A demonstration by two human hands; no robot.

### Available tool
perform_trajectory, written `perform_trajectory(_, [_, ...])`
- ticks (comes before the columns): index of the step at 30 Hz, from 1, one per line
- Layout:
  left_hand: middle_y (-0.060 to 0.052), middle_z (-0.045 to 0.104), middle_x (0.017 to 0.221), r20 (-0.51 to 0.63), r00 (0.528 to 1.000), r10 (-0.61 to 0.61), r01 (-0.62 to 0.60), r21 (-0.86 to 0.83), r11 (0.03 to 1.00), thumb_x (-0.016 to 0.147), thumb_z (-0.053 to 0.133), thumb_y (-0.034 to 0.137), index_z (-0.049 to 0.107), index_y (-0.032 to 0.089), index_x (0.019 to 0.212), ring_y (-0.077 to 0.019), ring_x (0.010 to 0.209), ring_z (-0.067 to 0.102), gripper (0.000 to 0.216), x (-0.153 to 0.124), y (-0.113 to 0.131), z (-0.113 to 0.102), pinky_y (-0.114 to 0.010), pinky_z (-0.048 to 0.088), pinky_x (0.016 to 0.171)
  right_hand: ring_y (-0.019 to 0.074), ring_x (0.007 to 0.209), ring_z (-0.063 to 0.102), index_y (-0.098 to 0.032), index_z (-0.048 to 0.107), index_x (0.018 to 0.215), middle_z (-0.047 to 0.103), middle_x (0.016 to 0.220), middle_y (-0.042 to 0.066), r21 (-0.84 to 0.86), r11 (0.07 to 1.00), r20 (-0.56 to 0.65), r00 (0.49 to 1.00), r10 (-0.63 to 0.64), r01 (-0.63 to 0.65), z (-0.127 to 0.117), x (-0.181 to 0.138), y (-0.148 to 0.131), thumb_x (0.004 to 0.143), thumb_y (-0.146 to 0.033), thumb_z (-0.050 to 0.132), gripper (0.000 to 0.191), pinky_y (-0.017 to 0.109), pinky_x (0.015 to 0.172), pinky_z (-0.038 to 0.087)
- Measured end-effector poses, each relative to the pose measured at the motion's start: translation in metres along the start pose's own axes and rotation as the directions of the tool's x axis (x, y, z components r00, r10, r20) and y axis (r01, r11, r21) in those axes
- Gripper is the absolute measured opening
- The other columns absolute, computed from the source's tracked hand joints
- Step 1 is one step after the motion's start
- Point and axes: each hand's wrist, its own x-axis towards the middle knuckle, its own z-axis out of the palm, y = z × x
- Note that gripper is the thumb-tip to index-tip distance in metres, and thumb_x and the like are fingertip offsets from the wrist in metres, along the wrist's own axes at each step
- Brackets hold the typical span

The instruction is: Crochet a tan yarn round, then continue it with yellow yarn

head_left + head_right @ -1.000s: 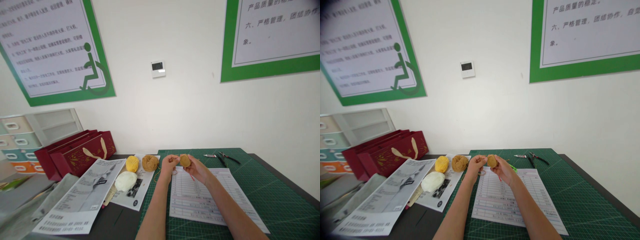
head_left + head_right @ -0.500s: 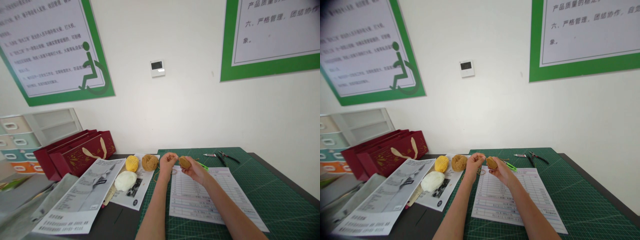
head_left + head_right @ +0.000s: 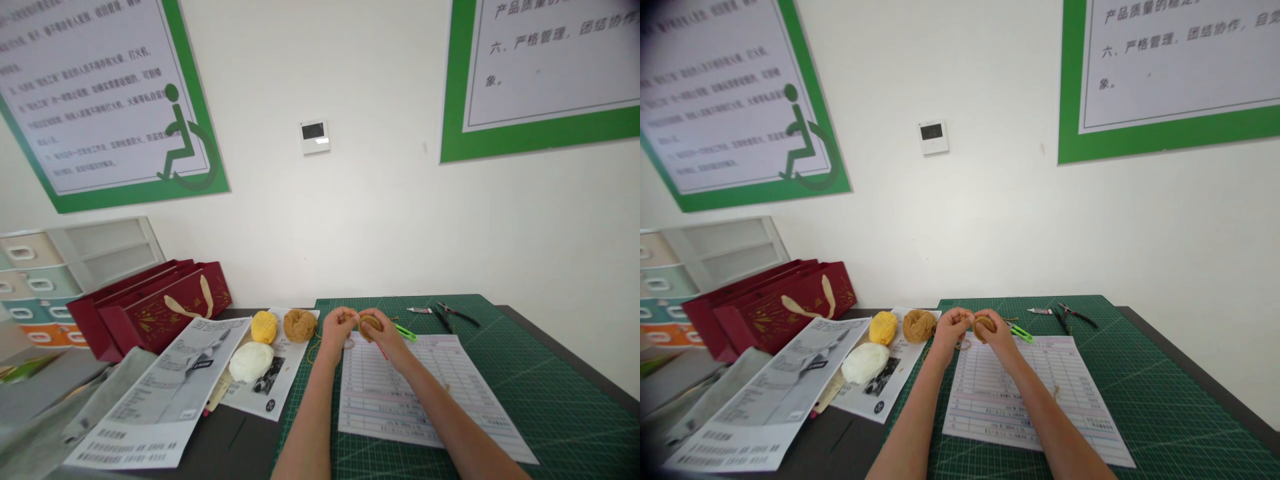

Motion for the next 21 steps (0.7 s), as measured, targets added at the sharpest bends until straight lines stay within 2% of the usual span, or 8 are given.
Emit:
perform_trajectory(4, [0.008,0.039,0.048,0.000,0.999,0.035,-0.035,0.002,0.999,0.064,0.075,0.035,0.063,0.014,0.068,-0.0040,0.041,0.031,0.024,0.001,-0.001,0.000,-0.018,0.021,0.040,0.0156,0.066,0.053,-0.020,0.060,0.081,0.059,0.071,-0.001,-0.144,0.988,-0.001,0.998,-0.056,0.055,-0.001,0.001,0.002,0.073,-0.031,0.062,0.013,0.027,0.064,0.041])
perform_trajectory(8, [0.008,0.039,0.048,0.028,0.998,0.061,-0.062,0.029,0.998,0.064,0.075,0.037,0.061,0.014,0.068,-0.0036,0.041,0.031,0.027,0.002,-0.002,-0.002,-0.018,0.022,0.041,0.0144,0.061,0.051,-0.020,0.057,0.079,0.057,0.067,-0.003,-0.262,0.963,0.055,0.997,-0.053,0.066,-0.001,0.003,0.007,0.072,-0.027,0.057,0.010,0.026,0.060,0.037])
perform_trajectory(11, [0.009,0.039,0.048,0.055,0.997,0.052,-0.054,0.039,0.998,0.065,0.075,0.038,0.060,0.014,0.071,-0.0034,0.041,0.030,0.029,0.003,-0.004,-0.004,-0.017,0.022,0.040,0.0136,0.059,0.050,-0.020,0.056,0.079,0.055,0.064,-0.005,-0.286,0.955,0.074,0.995,-0.059,0.078,-0.001,0.003,0.012,0.073,-0.027,0.055,0.009,0.025,0.059,0.036])
perform_trajectory(13, [0.009,0.040,0.050,0.070,0.997,0.043,-0.046,0.035,0.998,0.066,0.074,0.040,0.061,0.015,0.077,-0.0036,0.040,0.031,0.031,0.003,-0.006,-0.004,-0.017,0.023,0.040,0.0139,0.059,0.050,-0.020,0.056,0.079,0.054,0.064,-0.004,-0.253,0.966,0.056,0.997,-0.047,0.060,-0.001,0.004,0.014,0.073,-0.029,0.057,0.011,0.025,0.059,0.036])
perform_trajectory(16, [0.010,0.042,0.050,0.091,0.996,0.009,-0.016,0.076,0.997,0.066,0.074,0.040,0.059,0.016,0.089,-0.0052,0.038,0.033,0.036,0.004,-0.011,-0.004,-0.018,0.025,0.038,0.0147,0.059,0.052,-0.020,0.055,0.081,0.056,0.064,-0.004,-0.111,0.994,0.030,1.000,0.008,-0.005,-0.001,0.005,0.019,0.071,-0.038,0.063,0.021,0.025,0.057,0.038])
perform_trajectory(19, [0.009,0.043,0.051,0.098,0.995,-0.025,0.004,0.209,0.978,0.065,0.073,0.035,0.061,0.014,0.085,-0.0062,0.040,0.035,0.031,0.006,-0.018,-0.005,-0.019,0.027,0.039,0.0156,0.062,0.056,-0.020,0.055,0.081,0.060,0.068,-0.002,0.024,0.998,-0.015,0.998,0.055,-0.055,-0.001,0.006,0.021,0.067,-0.040,0.069,0.028,0.026,0.059,0.041])
perform_trajectory(21, [0.008,0.042,0.051,0.105,0.994,0.000,-0.032,0.310,0.950,0.067,0.071,0.031,0.064,0.013,0.081,-0.0063,0.041,0.035,0.024,0.008,-0.021,-0.007,-0.020,0.026,0.040,0.0154,0.062,0.057,-0.019,0.056,0.079,0.061,0.068,-0.001,0.067,0.995,-0.059,0.995,0.078,-0.074,-0.002,0.006,0.021,0.064,-0.038,0.072,0.029,0.026,0.059,0.042])
